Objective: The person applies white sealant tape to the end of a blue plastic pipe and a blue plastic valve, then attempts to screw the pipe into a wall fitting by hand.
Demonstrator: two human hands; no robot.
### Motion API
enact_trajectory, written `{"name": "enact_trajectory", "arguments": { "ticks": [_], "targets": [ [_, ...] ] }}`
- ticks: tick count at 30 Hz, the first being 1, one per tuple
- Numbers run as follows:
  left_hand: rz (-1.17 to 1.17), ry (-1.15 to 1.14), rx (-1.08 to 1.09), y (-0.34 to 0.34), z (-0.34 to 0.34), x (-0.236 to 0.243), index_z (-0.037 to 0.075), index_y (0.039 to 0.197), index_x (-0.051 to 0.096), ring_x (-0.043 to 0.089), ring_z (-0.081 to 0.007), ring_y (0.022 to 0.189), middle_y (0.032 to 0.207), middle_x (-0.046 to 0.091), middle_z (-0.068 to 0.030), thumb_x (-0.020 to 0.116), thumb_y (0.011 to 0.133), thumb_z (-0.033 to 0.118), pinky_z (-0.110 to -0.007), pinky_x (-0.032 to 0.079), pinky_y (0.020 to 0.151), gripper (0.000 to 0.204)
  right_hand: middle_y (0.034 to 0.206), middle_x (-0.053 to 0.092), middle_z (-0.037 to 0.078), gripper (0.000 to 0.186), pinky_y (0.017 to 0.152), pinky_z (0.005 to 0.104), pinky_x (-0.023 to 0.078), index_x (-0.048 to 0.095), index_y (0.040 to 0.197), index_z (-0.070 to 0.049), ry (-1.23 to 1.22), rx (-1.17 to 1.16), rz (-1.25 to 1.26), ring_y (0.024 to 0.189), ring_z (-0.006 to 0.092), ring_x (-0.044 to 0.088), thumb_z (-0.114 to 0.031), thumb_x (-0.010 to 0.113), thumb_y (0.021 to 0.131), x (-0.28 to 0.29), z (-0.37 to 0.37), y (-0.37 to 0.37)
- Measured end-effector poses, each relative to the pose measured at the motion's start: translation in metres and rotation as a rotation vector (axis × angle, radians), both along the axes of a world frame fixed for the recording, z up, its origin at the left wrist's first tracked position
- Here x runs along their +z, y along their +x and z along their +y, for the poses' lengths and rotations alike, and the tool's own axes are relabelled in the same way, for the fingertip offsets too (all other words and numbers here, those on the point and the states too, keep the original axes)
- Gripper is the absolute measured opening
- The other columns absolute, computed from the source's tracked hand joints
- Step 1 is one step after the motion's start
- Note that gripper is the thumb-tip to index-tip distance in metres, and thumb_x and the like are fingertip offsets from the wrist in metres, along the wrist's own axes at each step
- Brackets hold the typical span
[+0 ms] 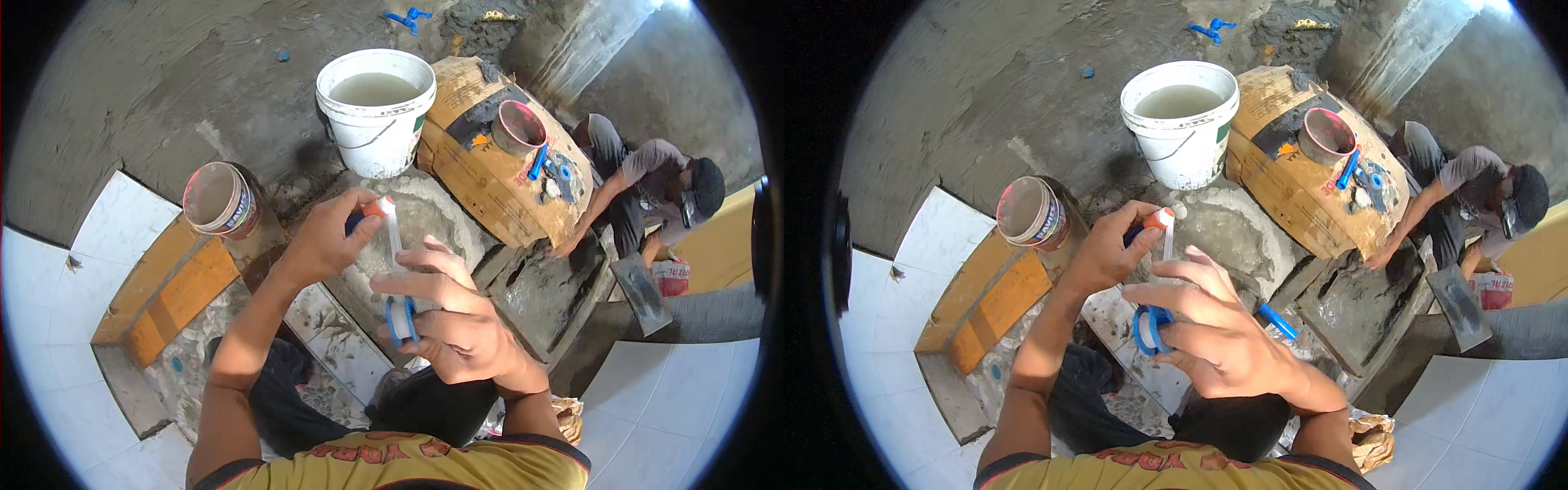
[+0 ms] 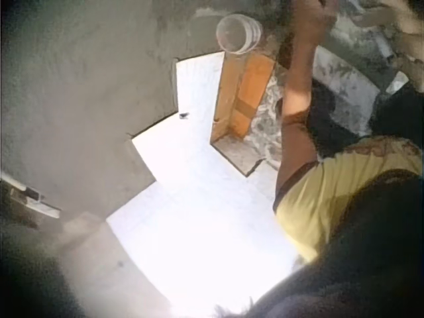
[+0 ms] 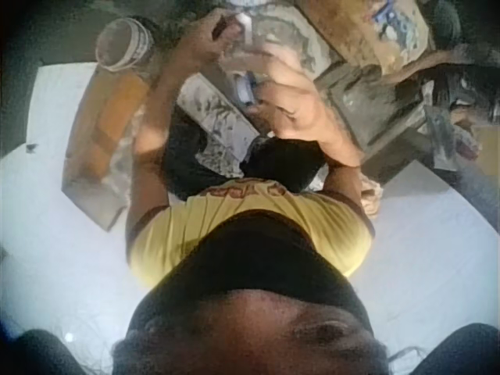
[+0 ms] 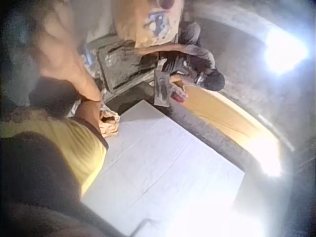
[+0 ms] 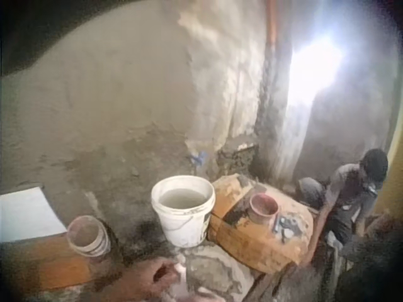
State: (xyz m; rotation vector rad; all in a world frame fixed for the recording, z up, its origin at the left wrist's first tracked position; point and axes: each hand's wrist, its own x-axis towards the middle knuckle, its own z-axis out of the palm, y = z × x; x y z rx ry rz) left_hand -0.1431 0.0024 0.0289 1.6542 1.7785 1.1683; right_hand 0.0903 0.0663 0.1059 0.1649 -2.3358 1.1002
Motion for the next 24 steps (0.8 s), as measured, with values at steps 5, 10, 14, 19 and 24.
{"name": "enact_trajectory", "arguments": {
  "ticks": [5,10,14,19,24],
  "targets": [
    [-0.214,-0.170,0.005,-0.001,-0.001,0.010,0.008,0.127,0.051,0.068,-0.0248,0.088,0.094,0.069,-0.0154,0.066,0.098,0.028,-0.039,0.053,0.079,0.039,0.131,0.065,0.012,0.010,0.113,0.0633,0.029,0.069,0.081,-0.009,0.042,-0.049,-0.069,0.131,0.0386,0.050,-0.010,0.078,0.076,0.003,0.006,0.011],
    [-0.023,0.063,0.038,-0.012,0.001,0.002,0.007,0.126,0.052,0.069,-0.0211,0.086,0.086,0.067,-0.0128,0.064,0.099,0.027,-0.038,0.051,0.072,0.035,0.129,0.066,0.011,0.009,0.113,0.0632,0.029,0.071,0.083,-0.010,0.034,-0.076,-0.089,0.131,0.0377,0.050,-0.014,0.078,0.078,0.000,0.005,0.013],
    [-0.567,-0.219,-0.109,-0.019,-0.003,0.009,0.006,0.121,0.056,0.060,-0.0125,0.078,0.079,0.059,-0.0039,0.059,0.102,0.025,-0.033,0.050,0.070,0.027,0.129,0.066,0.010,0.012,0.112,0.0635,0.030,0.072,0.085,-0.010,0.033,-0.071,-0.109,0.130,0.0370,0.051,-0.017,0.078,0.079,-0.002,0.008,0.014],
    [-0.424,-0.251,-0.113,-0.007,-0.004,0.025,0.006,0.125,0.055,0.062,-0.0113,0.080,0.081,0.062,-0.0059,0.058,0.102,0.030,-0.030,0.050,0.074,0.033,0.128,0.065,0.010,0.013,0.112,0.0640,0.030,0.071,0.086,-0.009,0.057,-0.080,-0.104,0.129,0.0374,0.052,-0.018,0.079,0.078,-0.006,0.011,0.012],
    [-0.007,-0.115,-0.058,0.005,-0.006,0.008,0.004,0.124,0.053,0.068,-0.0290,0.089,0.094,0.069,-0.0152,0.055,0.102,0.029,-0.040,0.050,0.081,0.033,0.128,0.065,0.009,0.012,0.113,0.0640,0.030,0.071,0.084,-0.008,0.044,-0.067,-0.089,0.128,0.0373,0.053,-0.017,0.078,0.079,-0.006,0.009,0.009]
  ]
}}
